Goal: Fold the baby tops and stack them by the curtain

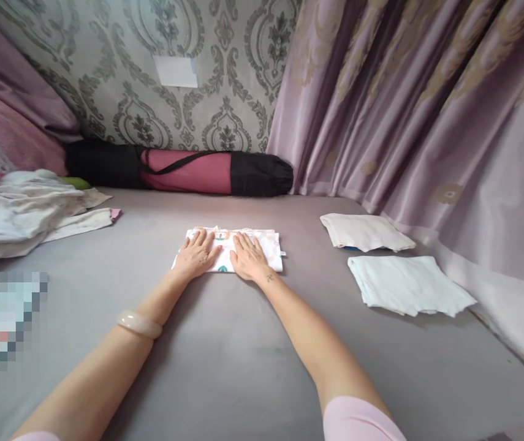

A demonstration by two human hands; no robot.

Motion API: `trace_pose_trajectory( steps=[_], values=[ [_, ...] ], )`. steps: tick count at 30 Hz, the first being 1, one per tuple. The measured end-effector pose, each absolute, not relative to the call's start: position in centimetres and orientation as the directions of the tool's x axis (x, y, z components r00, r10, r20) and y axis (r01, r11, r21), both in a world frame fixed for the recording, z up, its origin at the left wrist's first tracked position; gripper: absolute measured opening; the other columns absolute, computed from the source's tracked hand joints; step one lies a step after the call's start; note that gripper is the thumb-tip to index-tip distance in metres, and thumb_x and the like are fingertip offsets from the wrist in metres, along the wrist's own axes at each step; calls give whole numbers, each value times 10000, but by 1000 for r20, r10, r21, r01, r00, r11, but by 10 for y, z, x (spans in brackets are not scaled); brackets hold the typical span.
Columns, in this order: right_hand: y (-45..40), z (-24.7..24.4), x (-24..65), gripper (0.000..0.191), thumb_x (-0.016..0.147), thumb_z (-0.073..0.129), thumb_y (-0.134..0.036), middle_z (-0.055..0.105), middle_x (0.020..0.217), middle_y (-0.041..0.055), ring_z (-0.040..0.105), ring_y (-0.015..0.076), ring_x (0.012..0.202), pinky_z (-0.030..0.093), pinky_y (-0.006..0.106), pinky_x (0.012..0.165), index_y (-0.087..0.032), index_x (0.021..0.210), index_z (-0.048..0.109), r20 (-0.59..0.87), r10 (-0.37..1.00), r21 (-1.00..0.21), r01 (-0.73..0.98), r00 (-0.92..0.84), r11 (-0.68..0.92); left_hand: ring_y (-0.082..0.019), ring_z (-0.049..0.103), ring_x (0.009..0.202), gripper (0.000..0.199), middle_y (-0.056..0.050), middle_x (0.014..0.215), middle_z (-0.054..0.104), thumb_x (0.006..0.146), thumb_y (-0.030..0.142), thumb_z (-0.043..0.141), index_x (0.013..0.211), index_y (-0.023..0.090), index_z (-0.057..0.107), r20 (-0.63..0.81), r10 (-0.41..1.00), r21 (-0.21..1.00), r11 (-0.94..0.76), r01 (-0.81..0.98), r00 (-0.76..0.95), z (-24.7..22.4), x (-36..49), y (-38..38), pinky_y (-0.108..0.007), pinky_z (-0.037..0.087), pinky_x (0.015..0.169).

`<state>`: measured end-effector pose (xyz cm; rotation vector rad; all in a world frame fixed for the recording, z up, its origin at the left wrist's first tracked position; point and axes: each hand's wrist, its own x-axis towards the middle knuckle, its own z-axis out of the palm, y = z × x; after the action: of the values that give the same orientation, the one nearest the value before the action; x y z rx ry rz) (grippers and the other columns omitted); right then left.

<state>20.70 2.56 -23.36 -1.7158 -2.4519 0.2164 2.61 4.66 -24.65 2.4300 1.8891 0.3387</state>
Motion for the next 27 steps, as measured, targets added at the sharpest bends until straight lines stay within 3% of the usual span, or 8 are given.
trace_pose_trajectory(
  steps=[14, 22, 27],
  values=[
    [18, -240, 250, 667, 1013, 176, -428, 200, 1628, 137, 152, 236, 1509, 62, 399, 1225, -34, 1542, 272, 40, 981, -189, 962, -191, 195, -357, 289, 1461, 816, -251, 1562, 313, 942, 573, 321, 1509, -13, 303, 125, 991, 239, -79, 968, 50, -247, 16, 45, -491, 271, 1172],
    [15, -237, 279, 658, 1017, 175, -428, 169, 1637, 130, 160, 248, 1507, 145, 397, 1216, -55, 1555, 239, -8, 997, -231, 970, -83, 79, -349, 312, 1450, 687, -247, 1553, 339, 983, 456, 252, 1479, -7, 365, 140, 989, 255, -83, 963, 49, -248, 17, 48, -494, 273, 1163],
    [10, -237, 295, 619, 1018, 171, -377, 193, 1633, 128, 183, 237, 1502, 137, 426, 1220, -76, 1556, 234, -28, 999, -228, 973, -46, 39, -299, 301, 1463, 626, -231, 1559, 339, 1004, 412, 226, 1465, 17, 380, 105, 985, 241, -156, 958, 134, -248, 0, 46, -425, 261, 1171]
  ],
)
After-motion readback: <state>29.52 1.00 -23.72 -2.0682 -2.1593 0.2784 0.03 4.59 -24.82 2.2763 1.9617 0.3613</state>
